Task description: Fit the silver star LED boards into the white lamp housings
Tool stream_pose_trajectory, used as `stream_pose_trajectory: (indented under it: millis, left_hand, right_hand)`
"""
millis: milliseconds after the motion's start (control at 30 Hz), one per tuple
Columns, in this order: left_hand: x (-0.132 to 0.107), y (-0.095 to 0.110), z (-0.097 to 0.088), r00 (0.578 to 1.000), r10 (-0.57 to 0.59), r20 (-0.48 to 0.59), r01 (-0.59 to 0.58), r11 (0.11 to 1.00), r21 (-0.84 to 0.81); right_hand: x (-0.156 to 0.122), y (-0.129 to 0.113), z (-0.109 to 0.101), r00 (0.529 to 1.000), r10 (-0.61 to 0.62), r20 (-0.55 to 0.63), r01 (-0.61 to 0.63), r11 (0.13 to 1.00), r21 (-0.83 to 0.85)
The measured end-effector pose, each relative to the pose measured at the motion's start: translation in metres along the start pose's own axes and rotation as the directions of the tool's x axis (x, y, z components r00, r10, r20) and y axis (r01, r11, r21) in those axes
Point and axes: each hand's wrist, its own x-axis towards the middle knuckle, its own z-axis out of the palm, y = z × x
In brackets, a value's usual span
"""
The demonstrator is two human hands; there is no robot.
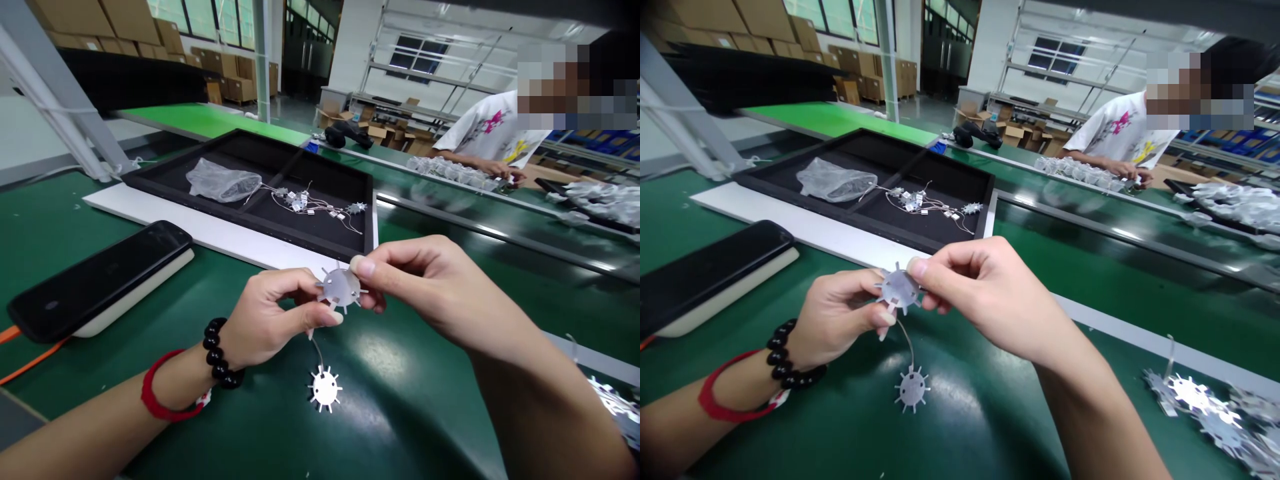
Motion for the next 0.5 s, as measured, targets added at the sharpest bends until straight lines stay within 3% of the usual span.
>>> stream_pose_trajectory:
  millis: [400, 500]
  left_hand:
    - [0.0046, 0.0002, -0.0018, 0.999, -0.045, 0.028, 0.042, 0.994, 0.102]
    - [0.004, 0.0008, -0.0042, 0.998, -0.035, 0.061, 0.018, 0.965, 0.261]
  right_hand:
    - [0.0058, 0.0077, -0.0035, 1.0, -0.019, 0.011, 0.019, 0.997, -0.08]
    - [0.0036, 0.0074, 0.0009, 0.995, -0.098, -0.035, 0.091, 0.981, -0.173]
